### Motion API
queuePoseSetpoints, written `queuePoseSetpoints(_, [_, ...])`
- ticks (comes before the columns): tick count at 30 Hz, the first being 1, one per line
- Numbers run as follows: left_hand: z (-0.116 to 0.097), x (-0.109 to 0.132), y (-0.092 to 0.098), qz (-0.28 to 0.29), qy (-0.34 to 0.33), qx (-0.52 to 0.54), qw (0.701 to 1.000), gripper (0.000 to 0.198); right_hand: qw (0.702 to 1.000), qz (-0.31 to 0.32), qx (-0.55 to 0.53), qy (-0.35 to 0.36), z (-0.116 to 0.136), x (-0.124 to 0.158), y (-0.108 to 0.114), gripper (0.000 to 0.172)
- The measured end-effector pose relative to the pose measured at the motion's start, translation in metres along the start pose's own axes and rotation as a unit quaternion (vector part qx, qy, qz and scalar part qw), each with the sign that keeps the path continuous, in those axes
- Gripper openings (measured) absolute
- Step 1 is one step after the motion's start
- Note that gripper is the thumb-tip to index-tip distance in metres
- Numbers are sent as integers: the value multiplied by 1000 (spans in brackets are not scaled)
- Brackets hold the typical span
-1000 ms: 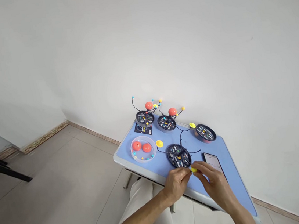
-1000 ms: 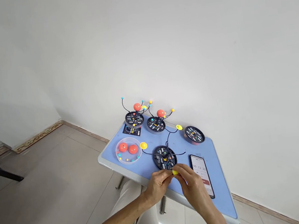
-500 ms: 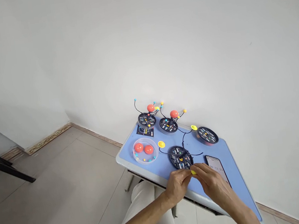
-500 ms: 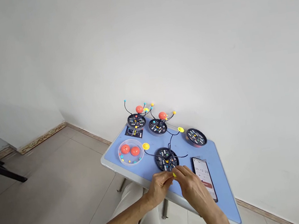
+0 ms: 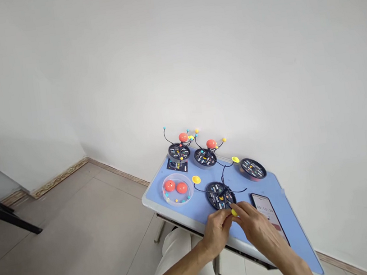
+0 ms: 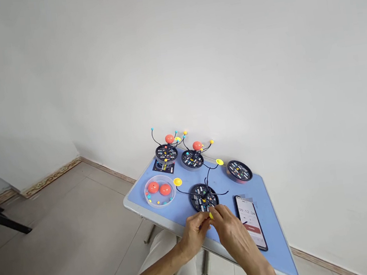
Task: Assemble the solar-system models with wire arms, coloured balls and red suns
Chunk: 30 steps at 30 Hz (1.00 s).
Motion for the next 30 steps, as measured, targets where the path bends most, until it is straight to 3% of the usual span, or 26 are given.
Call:
queuePoseSetpoints(10, [0,0,-1,1,-2,-13,1000,25,998,-56,3,-22,-7,5,8,34])
queuePoseSetpoints(15, [-10,4,8,-13,-23,-32,999,24,989,-144,44,-6,-6,18,23,33])
queuePoseSetpoints(18, [-18,17,20,-22,-56,-84,995,28,977,-213,19,-23,0,22,35,24])
queuePoseSetpoints(19, [-21,23,27,-26,-68,-106,992,29,977,-211,-4,-15,7,19,34,22])
queuePoseSetpoints(22, [-34,41,53,-62,-113,-159,979,27,983,-163,-89,8,39,-9,24,17])
queuePoseSetpoints(24, [-41,50,75,-88,-131,-186,970,25,989,-81,-119,-17,59,-40,5,23])
queuePoseSetpoints(27, [-47,57,109,-125,-139,-221,957,24,990,106,-51,-73,78,-85,-41,31])
queuePoseSetpoints(30, [-47,61,140,-165,-134,-250,945,26,986,154,-36,-60,94,-120,-67,32])
Point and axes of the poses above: each hand's wrist, its own x-axis away from the middle knuckle, its own y-axis out of the back of the hand, z = x × y, the point moved 9 cm from there along -x, towards the middle knuckle, and after that the axes turned 4 degrees about -y, right-handed, at the moved point
